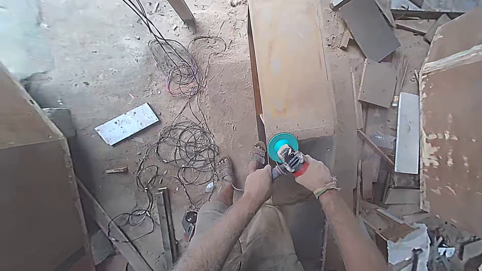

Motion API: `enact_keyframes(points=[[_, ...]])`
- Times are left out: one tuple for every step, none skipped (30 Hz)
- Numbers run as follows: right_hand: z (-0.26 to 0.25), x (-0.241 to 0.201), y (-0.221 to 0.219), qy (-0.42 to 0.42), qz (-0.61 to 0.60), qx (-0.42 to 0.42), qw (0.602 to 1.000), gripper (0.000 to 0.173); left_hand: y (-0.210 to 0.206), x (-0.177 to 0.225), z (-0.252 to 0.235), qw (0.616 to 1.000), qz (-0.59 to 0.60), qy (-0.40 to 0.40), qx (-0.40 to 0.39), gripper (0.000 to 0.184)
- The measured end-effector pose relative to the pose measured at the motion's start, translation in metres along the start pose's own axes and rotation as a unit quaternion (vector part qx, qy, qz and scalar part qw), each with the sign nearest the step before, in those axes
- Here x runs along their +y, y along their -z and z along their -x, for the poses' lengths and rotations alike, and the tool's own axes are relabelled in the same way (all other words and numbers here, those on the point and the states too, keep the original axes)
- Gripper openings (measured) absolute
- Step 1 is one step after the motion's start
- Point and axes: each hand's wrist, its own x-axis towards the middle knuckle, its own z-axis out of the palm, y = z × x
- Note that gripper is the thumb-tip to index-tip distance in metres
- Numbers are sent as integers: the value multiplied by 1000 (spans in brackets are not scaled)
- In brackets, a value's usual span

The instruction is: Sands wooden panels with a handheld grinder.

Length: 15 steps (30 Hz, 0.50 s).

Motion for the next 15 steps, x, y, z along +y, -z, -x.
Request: enact_keyframes(points=[[1, 6, 4, -9, 4, -5, 1000, 75, -3, 7, -2, 1000, 4, -9, -4, 36], [1, 12, 7, -15, 7, -6, 1000, 74, -6, 14, -5, 1000, 3, -17, -4, 36], [0, 20, 11, -20, 7, -5, 1000, 73, -8, 22, -8, 1000, 5, -23, -5, 36], [-2, 27, 15, -25, 5, -2, 1000, 73, -8, 30, -11, 1000, 5, -30, -5, 35], [-4, 35, 21, -31, 4, 1, 1000, 72, -7, 39, -15, 999, 4, -39, -4, 35], [-5, 43, 26, -37, 1, 4, 999, 72, -7, 48, -19, 999, 3, -49, -4, 34], [-6, 50, 31, -45, -6, 8, 999, 73, -6, 57, -22, 998, -3, -58, -3, 34], [-8, 58, 34, -50, -17, 13, 999, 74, -3, 66, -24, 998, -10, -67, -5, 34], [-13, 66, 37, -55, -31, 17, 998, 76, 3, 75, -25, 997, -18, -74, -7, 33], [-17, 74, 38, -60, -50, 25, 997, 77, 9, 84, -27, 996, -26, -83, -8, 33], [-21, 83, 36, -67, -70, 34, 995, 77, 13, 93, -28, 995, -36, -91, -11, 32], [-23, 92, 34, -77, -90, 44, 992, 77, 17, 103, -29, 994, -48, -97, -11, 31], [-26, 100, 33, -92, -111, 52, 988, 76, 22, 113, -31, 993, -60, -103, -10, 30], [-27, 106, 32, -110, -136, 58, 983, 76, 27, 122, -32, 991, -72, -108, -9, 30], [-28, 112, 30, -128, -157, 63, 977, 78, 30, 130, -32, 990, -83, -112, -8, 30]])
